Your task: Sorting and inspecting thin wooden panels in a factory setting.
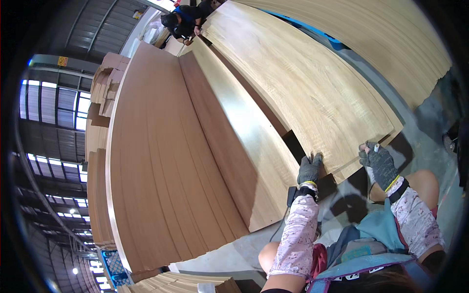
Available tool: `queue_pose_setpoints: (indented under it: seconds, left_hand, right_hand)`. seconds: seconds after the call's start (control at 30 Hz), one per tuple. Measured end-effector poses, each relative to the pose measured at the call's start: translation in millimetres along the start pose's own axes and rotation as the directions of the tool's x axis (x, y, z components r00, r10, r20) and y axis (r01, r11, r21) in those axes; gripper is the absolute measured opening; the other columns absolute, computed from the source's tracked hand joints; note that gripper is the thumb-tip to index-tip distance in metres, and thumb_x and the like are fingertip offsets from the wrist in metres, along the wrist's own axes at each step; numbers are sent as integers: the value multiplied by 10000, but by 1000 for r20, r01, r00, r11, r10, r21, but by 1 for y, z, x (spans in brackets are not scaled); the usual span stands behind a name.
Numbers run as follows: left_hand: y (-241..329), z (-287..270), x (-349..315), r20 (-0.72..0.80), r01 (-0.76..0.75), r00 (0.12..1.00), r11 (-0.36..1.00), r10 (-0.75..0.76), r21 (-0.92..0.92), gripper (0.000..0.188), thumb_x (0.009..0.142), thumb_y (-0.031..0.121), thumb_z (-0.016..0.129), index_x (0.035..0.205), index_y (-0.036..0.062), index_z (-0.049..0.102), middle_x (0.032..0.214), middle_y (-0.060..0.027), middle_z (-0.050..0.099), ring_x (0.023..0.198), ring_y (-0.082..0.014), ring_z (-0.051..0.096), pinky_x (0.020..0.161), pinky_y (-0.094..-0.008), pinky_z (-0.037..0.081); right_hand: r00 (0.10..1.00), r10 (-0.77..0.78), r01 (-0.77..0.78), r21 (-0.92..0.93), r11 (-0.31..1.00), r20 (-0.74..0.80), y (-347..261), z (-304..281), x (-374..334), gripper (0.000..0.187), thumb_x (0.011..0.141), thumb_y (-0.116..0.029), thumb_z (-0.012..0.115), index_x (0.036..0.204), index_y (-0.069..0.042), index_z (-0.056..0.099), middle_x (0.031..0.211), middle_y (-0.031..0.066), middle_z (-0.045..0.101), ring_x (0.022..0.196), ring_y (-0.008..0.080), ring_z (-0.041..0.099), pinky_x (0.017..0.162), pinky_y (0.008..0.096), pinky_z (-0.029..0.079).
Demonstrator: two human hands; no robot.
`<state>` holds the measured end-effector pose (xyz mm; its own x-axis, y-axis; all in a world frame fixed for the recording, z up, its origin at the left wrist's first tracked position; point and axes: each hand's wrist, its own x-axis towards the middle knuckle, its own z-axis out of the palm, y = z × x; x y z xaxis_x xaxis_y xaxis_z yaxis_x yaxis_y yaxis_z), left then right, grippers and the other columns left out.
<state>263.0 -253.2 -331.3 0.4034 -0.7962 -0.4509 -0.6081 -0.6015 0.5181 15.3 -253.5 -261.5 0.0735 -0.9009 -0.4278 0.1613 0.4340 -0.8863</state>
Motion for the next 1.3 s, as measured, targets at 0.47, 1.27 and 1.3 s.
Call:
queue_pose_setpoints:
  seconds: [0.47,1.27,1.3]
  left_hand:
    - [26,27,-35,119,35,992,998,-28,-57,597,807,617,553,969,42,557,985,-250,627,978,-443,574,814,-515,436]
    - [-329,-134,-46,-401,211,916,880,-25,427,366,889,223,456,1156,14,593,1104,-234,603,993,-387,591,881,-468,454]
    - [-358,-129,-48,-344,60,886,660,310,749,347,861,195,499,1128,3,611,1055,-237,622,971,-375,604,860,-463,467]
  right_hand:
    - [994,-93,90,50,995,51,-17,29,-4,258,943,-201,537,1098,0,586,928,45,623,853,119,596,771,270,511]
    - [925,174,202,-825,528,337,155,132,-1,389,818,-277,591,1115,-27,585,1075,236,611,1016,383,579,884,437,458]
    - [929,158,204,-818,539,336,152,142,-1,400,820,-287,585,1126,-30,580,1072,239,612,1015,384,580,883,441,459]
